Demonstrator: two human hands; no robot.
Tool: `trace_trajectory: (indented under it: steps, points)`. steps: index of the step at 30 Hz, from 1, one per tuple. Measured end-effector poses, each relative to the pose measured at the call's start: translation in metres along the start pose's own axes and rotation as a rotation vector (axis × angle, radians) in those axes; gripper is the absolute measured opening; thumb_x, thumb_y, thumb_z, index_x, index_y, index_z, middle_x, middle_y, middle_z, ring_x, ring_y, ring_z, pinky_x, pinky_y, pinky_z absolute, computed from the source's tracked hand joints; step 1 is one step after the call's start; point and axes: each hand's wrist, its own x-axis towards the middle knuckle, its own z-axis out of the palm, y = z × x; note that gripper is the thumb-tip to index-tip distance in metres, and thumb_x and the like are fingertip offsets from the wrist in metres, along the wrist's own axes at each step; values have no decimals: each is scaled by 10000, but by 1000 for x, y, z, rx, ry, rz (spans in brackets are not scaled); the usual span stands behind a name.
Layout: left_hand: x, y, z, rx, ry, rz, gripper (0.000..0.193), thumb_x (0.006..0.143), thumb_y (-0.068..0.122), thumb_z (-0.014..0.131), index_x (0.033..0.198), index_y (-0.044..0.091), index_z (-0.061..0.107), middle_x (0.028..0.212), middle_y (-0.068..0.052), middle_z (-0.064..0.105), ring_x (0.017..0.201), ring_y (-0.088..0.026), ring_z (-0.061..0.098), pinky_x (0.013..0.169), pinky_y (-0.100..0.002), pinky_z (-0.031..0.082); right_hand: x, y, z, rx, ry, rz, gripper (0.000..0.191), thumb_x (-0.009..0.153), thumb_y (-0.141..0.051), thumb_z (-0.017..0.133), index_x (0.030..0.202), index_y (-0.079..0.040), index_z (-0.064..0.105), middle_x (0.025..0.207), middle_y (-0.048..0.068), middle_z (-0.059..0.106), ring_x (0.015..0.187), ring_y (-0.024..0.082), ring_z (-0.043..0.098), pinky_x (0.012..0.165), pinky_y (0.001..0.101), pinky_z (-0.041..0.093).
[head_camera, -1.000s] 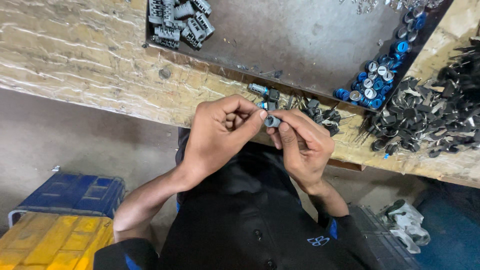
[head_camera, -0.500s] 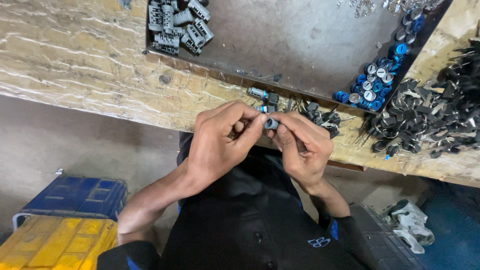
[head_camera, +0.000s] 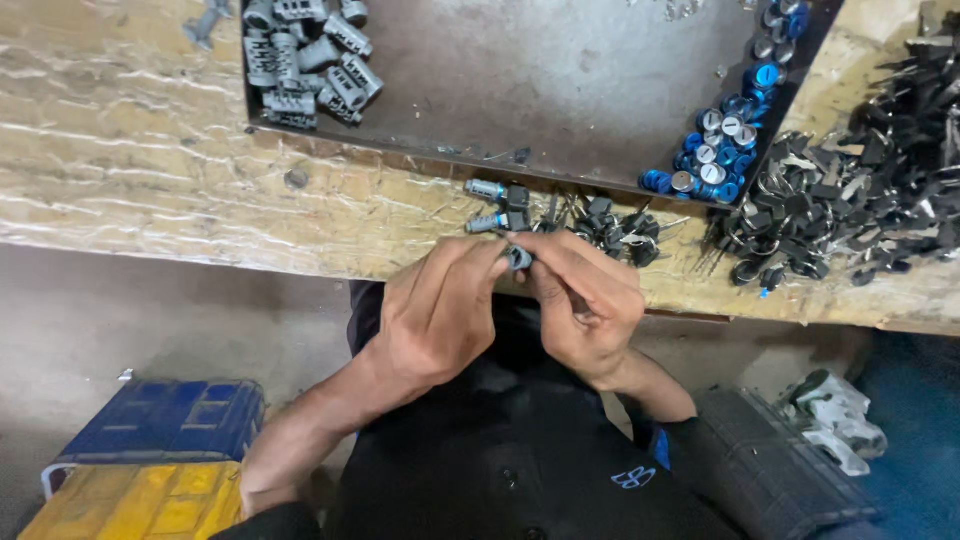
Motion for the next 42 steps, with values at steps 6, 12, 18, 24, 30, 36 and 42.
trace_trajectory:
  steps: [6,12,18,24,30,36,42]
  points:
    - [-2,6,6,-217,75,-130,298,911,109,843,1087,-56,667,1084,-206,658,924,-293,703,757,-332,584,-7,2,5,-66,92,-302,269,988,161,562,1242,91,615,1043,240,713,892,285,752,710,299,600]
    - [-6,-2,9,-932,158,-482,171,983,41,726,1113,-27,637,1318,-214,632,1184,-262,652,1034,-350,547,-12,18,4,-82,-102,-201,358,887,36,796,1219,111,685,828,135,676,686,229,673,624,327,523]
    - [-15,-38,9,-1065,-15,-712,65,1015,-25,683,1062,-51,647,1080,-193,734,1032,-240,729,973,-360,600,28,56,-74,-322,329,102,72,990,41,706,969,37,774,853,113,735,681,171,601,616,306,429]
    - [-19,-57,4,-762,78,-621,55,1037,-85,644,1082,-58,663,1050,-144,713,950,-202,741,848,-289,589,59,85,-107,-844,246,87,171,976,-46,842,1120,1,762,919,115,654,752,211,620,680,341,482]
    - [-7,-65,8,-457,74,-491,102,958,-119,721,1026,-50,689,964,-140,733,880,-187,750,803,-280,595,68,87,-83,-980,275,-88,108,1004,-12,804,1058,-12,711,1001,130,653,848,283,661,755,383,522]
    - [-3,-65,9,-461,110,-477,103,973,-122,707,1040,-47,684,974,-132,736,905,-188,754,818,-274,604,77,74,-46,-837,136,-187,115,1032,30,733,1135,36,683,1072,157,664,914,329,673,802,413,544]
    - [-5,-65,7,-442,182,-510,91,966,-110,706,1032,-50,689,947,-135,734,879,-188,743,791,-276,588,74,54,-56,-699,248,100,80,1091,-32,683,1157,3,712,984,127,722,815,280,713,729,402,547]
